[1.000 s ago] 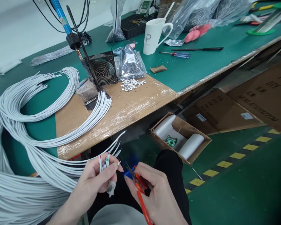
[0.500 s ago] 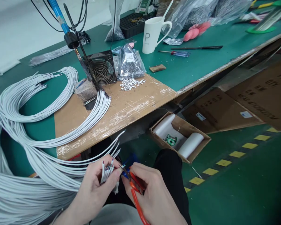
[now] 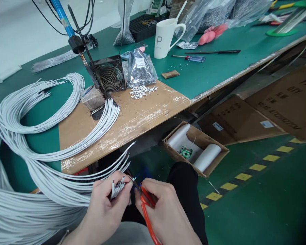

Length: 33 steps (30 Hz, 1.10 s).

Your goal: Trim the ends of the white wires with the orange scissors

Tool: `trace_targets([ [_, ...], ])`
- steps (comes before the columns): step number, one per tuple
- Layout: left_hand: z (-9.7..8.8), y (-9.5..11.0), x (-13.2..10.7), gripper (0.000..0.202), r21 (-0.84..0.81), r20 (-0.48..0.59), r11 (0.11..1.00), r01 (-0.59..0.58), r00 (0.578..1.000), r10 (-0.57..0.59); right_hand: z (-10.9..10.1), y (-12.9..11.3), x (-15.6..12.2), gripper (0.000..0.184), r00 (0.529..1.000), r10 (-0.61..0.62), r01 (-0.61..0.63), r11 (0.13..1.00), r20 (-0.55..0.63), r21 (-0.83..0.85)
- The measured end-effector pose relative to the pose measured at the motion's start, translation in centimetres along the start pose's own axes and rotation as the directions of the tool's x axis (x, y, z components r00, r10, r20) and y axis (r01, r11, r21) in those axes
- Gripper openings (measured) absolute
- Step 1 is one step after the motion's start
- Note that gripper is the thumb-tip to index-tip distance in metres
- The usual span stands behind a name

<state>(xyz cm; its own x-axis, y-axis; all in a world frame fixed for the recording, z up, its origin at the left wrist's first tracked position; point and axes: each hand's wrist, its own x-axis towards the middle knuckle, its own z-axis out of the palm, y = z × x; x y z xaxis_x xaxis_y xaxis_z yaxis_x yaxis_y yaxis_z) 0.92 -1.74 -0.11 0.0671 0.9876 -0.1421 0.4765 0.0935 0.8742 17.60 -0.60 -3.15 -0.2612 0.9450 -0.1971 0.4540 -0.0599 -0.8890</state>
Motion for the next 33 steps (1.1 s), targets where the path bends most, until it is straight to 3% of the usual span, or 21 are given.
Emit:
trace_targets([
  [4, 0.0, 0.2, -0.1, 0.004, 0.127, -0.082, 0.991, -0.036, 0.996, 0.046, 0.1, 0.3, -0.1, 0.035, 0.992, -0.087, 0.082, 0.995, -0.093, -0.047],
  [8, -0.3, 0.2, -0.2, 0.008, 0.169, -0.023, 0.981, -0.092, 0.995, 0.097, 0.1, 0.5, -0.2, 0.034, 0.981, -0.142, 0.137, 0.990, -0.130, -0.046],
  [14, -1.7, 1.2, 0.5, 0.027, -0.117, 0.186, 0.984, 0.138, 0.976, -0.115, 0.1, 0.5, -0.2, 0.030, 0.974, -0.202, 0.206, 0.978, -0.102, 0.029],
  [20, -2.6, 1.5, 1.1, 0.042, -0.419, 0.366, 0.787, 0.453, 0.878, -0.310, 0.8, 0.7, 0.1, 0.032, 0.923, -0.335, 0.345, 0.938, -0.189, 0.024],
  [25, -2.7, 1.1, 1.3, 0.043, -0.504, 0.392, 0.692, 0.517, 0.851, -0.350, 1.4, 0.8, 0.4, 0.035, 0.872, -0.424, 0.426, 0.903, -0.245, -0.046],
  [30, -3.3, 1.0, 2.1, 0.041, -0.506, 0.481, 0.645, 0.573, 0.808, -0.341, 1.7, 1.3, 0.8, 0.040, 0.775, -0.543, 0.509, 0.840, -0.324, -0.189],
  [33, -3.3, 1.1, 2.2, 0.041, -0.521, 0.446, 0.654, 0.548, 0.828, -0.339, 1.7, 1.6, 0.7, 0.037, 0.768, -0.548, 0.489, 0.836, -0.332, -0.250],
])
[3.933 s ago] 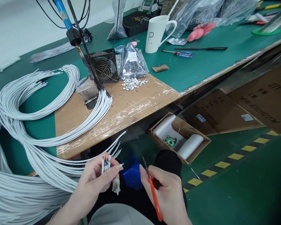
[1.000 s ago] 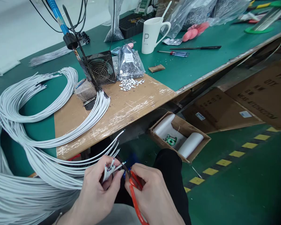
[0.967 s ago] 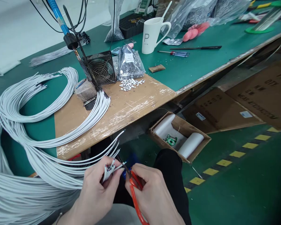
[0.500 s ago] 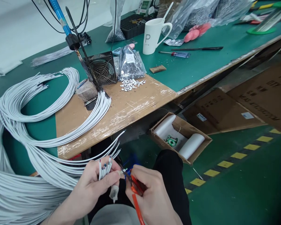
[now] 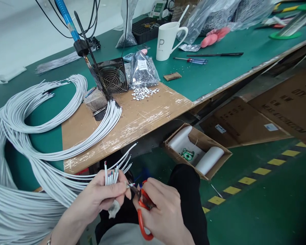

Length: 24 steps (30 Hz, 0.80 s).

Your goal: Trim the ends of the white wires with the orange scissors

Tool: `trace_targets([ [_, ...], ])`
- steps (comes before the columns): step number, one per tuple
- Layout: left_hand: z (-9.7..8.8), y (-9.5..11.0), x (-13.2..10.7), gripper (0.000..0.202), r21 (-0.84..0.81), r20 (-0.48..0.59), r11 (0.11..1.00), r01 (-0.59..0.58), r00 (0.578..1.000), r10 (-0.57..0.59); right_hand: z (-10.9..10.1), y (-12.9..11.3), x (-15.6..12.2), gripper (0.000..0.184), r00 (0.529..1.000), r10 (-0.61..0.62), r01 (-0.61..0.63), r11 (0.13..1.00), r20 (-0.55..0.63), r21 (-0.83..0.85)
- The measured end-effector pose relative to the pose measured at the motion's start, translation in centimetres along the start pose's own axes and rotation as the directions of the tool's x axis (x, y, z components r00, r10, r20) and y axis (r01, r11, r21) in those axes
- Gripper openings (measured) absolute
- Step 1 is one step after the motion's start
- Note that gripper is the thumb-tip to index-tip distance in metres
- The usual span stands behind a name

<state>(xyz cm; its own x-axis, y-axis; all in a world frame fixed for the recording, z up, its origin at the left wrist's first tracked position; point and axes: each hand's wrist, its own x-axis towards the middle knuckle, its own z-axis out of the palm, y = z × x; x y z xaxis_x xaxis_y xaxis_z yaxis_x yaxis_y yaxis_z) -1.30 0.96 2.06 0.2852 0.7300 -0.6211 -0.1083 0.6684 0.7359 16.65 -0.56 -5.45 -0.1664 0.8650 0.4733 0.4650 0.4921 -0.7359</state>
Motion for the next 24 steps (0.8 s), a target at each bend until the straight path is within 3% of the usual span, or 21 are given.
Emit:
trace_targets([
  [3, 0.6, -0.4, -0.1, 0.032, 0.140, -0.111, 0.981, -0.136, 0.982, 0.152, -0.1, 0.0, -0.2, 0.037, 0.996, 0.090, -0.090, 0.996, 0.024, 0.019],
  [5, 1.1, -0.8, -0.2, 0.023, 0.318, -0.181, 0.922, -0.222, 0.940, 0.289, -0.3, 0.0, -0.2, 0.039, 0.987, 0.151, -0.153, 0.988, 0.055, 0.037],
  [7, 1.6, -1.2, -0.3, 0.019, 0.477, -0.195, 0.834, -0.279, 0.891, 0.409, -0.5, 0.0, -0.3, 0.039, 0.980, 0.181, -0.184, 0.983, 0.083, 0.029],
  [9, 1.8, -1.4, -0.3, 0.021, 0.551, -0.157, 0.775, -0.309, 0.874, 0.460, -0.6, 0.1, -0.3, 0.039, 0.979, 0.183, -0.185, 0.983, 0.091, 0.009],
  [11, 1.8, -1.4, -0.3, 0.026, 0.531, -0.113, 0.792, -0.302, 0.901, 0.419, -0.8, 0.2, -0.2, 0.040, 0.980, 0.175, -0.175, 0.985, 0.099, -0.005],
  [15, 1.2, -1.0, -0.3, 0.035, 0.334, -0.085, 0.922, -0.197, 0.968, 0.238, -0.8, 0.5, -0.4, 0.040, 0.988, 0.124, -0.125, 0.992, 0.092, 0.011],
  [21, 0.2, 0.0, 0.3, 0.036, 0.207, -0.022, 0.972, -0.111, 0.993, 0.118, -0.5, 0.8, -0.6, 0.041, 0.997, 0.046, -0.049, 0.997, 0.061, 0.055],
  [24, 0.1, 0.0, 0.6, 0.037, 0.134, -0.022, 0.989, -0.064, 0.997, 0.068, 0.0, 0.7, -0.2, 0.038, 0.991, 0.136, -0.134, 0.980, -0.008, 0.145],
])
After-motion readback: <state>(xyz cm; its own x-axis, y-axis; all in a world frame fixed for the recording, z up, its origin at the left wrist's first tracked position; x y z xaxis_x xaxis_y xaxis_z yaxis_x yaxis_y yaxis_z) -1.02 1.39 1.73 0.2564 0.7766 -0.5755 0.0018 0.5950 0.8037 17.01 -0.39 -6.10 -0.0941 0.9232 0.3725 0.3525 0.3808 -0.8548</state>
